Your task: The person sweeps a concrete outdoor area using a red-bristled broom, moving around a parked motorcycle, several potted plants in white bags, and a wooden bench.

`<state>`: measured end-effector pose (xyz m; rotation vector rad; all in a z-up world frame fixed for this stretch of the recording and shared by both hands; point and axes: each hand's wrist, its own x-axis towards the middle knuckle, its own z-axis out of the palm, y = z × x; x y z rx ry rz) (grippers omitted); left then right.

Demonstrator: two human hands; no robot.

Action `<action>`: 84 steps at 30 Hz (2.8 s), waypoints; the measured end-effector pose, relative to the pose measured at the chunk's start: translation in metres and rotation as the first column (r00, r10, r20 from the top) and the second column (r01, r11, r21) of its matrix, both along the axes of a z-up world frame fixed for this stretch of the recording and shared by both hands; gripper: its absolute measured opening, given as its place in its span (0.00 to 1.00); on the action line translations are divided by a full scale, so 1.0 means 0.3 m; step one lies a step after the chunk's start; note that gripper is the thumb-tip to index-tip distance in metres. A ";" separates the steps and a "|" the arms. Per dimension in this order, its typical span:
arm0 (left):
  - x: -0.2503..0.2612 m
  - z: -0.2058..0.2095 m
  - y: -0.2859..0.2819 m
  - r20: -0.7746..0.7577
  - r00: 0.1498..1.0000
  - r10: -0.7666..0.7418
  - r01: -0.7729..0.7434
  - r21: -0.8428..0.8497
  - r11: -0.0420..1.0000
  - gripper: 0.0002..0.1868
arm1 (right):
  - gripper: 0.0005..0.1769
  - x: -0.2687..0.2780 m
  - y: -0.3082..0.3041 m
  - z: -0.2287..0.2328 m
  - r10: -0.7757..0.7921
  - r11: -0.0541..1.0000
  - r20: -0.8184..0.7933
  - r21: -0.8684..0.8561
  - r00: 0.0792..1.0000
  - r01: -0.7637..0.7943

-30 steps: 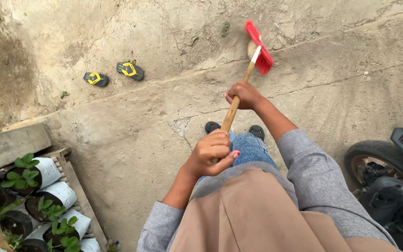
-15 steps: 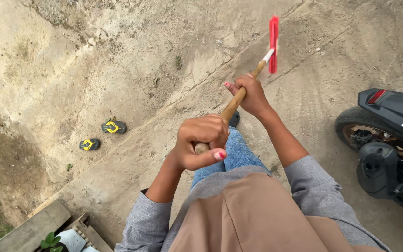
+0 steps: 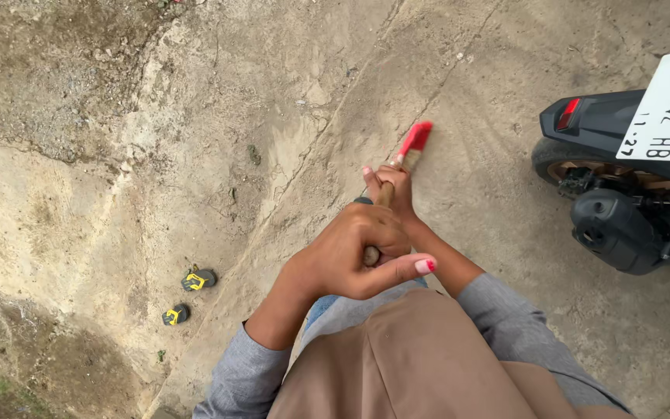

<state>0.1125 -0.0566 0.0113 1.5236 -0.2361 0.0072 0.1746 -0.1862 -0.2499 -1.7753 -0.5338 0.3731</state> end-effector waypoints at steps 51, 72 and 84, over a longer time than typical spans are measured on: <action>1.368 0.058 -0.082 -0.016 0.714 -0.700 0.700 -0.001 0.714 0.38 | 0.24 0.992 -0.255 0.152 -0.498 0.867 0.008 -0.027 0.867 0.498; 1.431 0.134 -0.011 0.015 0.655 -0.756 0.697 0.375 0.611 0.41 | 0.25 1.278 0.189 0.160 -0.307 0.908 -0.012 0.297 0.952 0.296; 1.919 -0.125 -0.249 -0.072 0.842 -0.535 0.527 -0.103 0.844 0.38 | 0.26 1.583 -0.439 -0.053 -0.692 0.681 0.162 -0.175 0.703 0.711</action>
